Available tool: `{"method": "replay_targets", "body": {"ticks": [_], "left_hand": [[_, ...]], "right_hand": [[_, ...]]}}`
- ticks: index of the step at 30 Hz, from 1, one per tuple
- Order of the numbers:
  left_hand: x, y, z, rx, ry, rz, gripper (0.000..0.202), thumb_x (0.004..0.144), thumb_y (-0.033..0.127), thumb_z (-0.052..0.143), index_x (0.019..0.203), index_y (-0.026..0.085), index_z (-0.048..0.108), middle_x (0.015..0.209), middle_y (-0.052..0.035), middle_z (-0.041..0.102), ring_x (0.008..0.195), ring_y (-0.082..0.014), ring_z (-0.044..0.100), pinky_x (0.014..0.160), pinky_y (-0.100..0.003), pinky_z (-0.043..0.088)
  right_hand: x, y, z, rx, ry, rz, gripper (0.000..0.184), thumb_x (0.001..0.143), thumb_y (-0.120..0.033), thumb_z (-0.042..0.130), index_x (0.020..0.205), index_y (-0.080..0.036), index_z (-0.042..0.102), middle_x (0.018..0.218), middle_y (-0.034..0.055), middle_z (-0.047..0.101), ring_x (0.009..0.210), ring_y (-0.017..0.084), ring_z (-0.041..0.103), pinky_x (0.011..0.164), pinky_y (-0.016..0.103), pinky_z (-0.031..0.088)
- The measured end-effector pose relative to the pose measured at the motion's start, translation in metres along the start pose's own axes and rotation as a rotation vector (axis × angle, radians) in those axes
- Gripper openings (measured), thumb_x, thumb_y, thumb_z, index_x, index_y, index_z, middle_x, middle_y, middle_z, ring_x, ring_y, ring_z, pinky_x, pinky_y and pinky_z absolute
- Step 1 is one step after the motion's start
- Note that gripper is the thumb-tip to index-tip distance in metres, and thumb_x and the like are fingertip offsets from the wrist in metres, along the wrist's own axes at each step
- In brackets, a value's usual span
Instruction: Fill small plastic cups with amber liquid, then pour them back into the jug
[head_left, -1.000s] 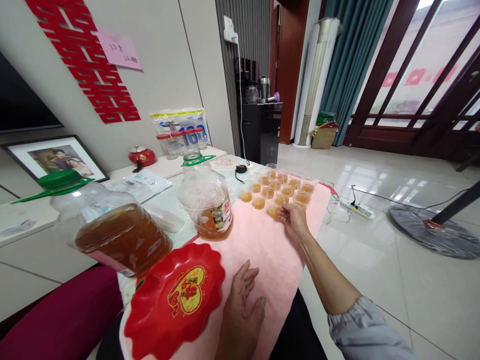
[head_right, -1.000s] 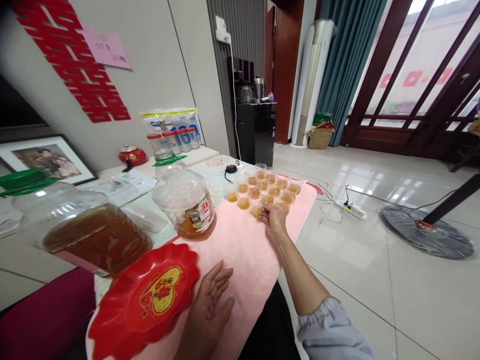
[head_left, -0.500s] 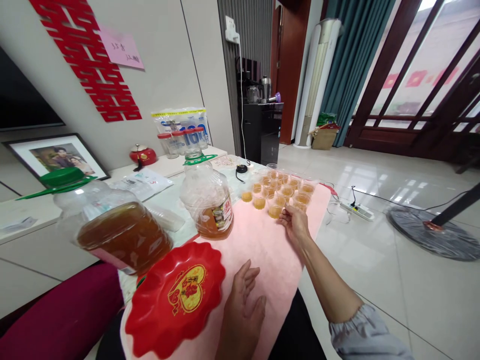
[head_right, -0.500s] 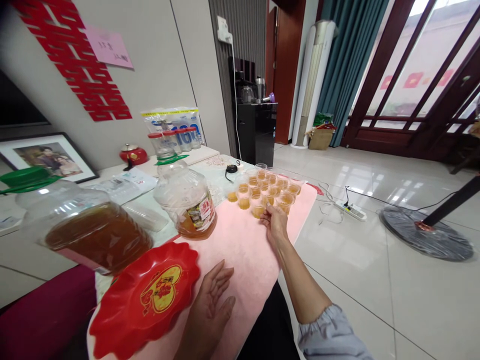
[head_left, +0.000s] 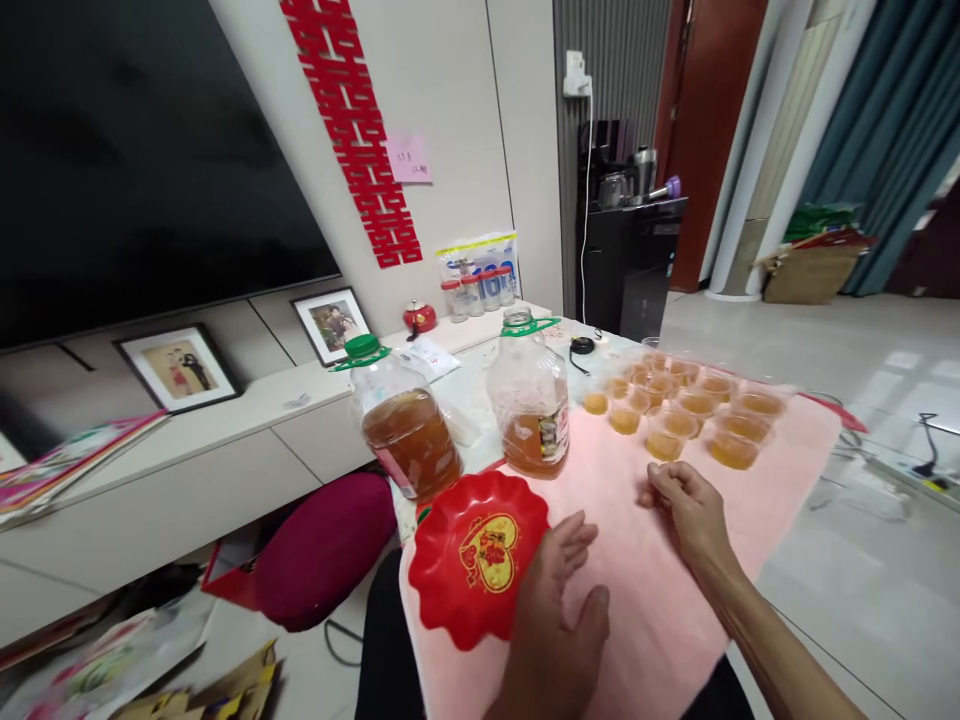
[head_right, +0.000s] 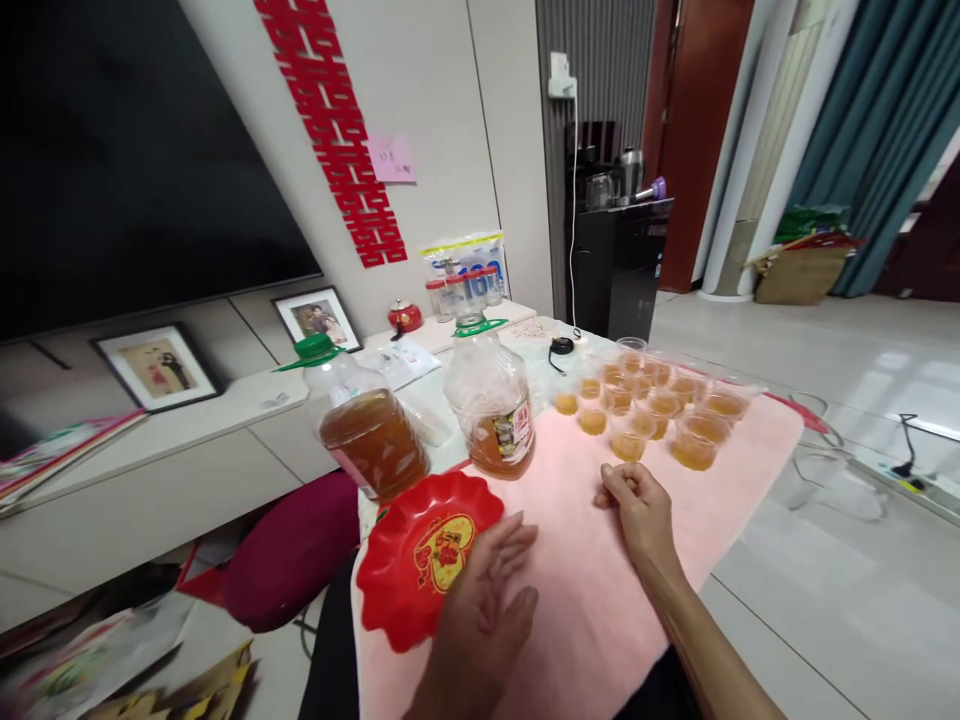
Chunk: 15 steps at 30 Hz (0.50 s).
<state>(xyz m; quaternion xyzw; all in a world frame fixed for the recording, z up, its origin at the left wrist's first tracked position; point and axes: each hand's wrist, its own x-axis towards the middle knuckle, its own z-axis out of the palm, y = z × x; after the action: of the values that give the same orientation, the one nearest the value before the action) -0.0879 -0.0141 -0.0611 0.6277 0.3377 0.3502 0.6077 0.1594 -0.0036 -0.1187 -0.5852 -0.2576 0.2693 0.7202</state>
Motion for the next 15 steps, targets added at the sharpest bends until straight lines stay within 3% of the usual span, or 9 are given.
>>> {"method": "replay_targets", "body": {"ticks": [4, 7, 11, 15], "left_hand": [[0.03, 0.037, -0.039, 0.153, 0.125, 0.063, 0.057, 0.089, 0.025, 0.057, 0.145, 0.02, 0.053, 0.152, -0.015, 0.06, 0.142, -0.026, 0.06, 0.125, -0.049, 0.047], [0.062, 0.051, -0.069, 0.271, 0.223, 0.118, 0.054, 0.087, 0.019, 0.057, 0.14, 0.017, 0.057, 0.151, -0.0148, 0.058, 0.141, -0.0256, 0.059, 0.126, -0.047, 0.045], [0.106, 0.054, -0.093, 0.459, 0.341, 0.156, 0.046, 0.087, 0.008, 0.06, 0.133, 0.013, 0.062, 0.152, -0.0155, 0.055, 0.144, -0.0274, 0.054, 0.128, -0.052, 0.039], [0.151, 0.047, -0.098, 0.585, 0.435, 0.108, 0.044, 0.094, 0.024, 0.071, 0.136, 0.017, 0.062, 0.163, -0.0139, 0.046, 0.154, -0.0338, 0.041, 0.128, -0.063, 0.036]], "right_hand": [[0.0, 0.001, -0.003, -0.104, -0.042, -0.031, 0.033, 0.098, -0.044, 0.075, 0.084, -0.017, 0.062, 0.071, -0.0052, 0.061, 0.066, 0.012, 0.061, 0.068, 0.027, 0.053], [-0.001, 0.002, -0.003, -0.154, -0.044, -0.047, 0.041, 0.095, -0.055, 0.075, 0.082, -0.018, 0.061, 0.07, -0.0047, 0.061, 0.067, 0.013, 0.062, 0.069, 0.029, 0.051], [-0.002, 0.003, -0.003, -0.189, -0.035, -0.051, 0.052, 0.087, -0.07, 0.074, 0.083, -0.02, 0.062, 0.069, -0.0032, 0.063, 0.068, 0.015, 0.062, 0.071, 0.032, 0.049], [-0.004, -0.002, -0.001, -0.207, -0.05, -0.036, 0.063, 0.076, -0.083, 0.075, 0.078, -0.021, 0.062, 0.066, 0.001, 0.065, 0.068, 0.018, 0.062, 0.07, 0.033, 0.048]]}}
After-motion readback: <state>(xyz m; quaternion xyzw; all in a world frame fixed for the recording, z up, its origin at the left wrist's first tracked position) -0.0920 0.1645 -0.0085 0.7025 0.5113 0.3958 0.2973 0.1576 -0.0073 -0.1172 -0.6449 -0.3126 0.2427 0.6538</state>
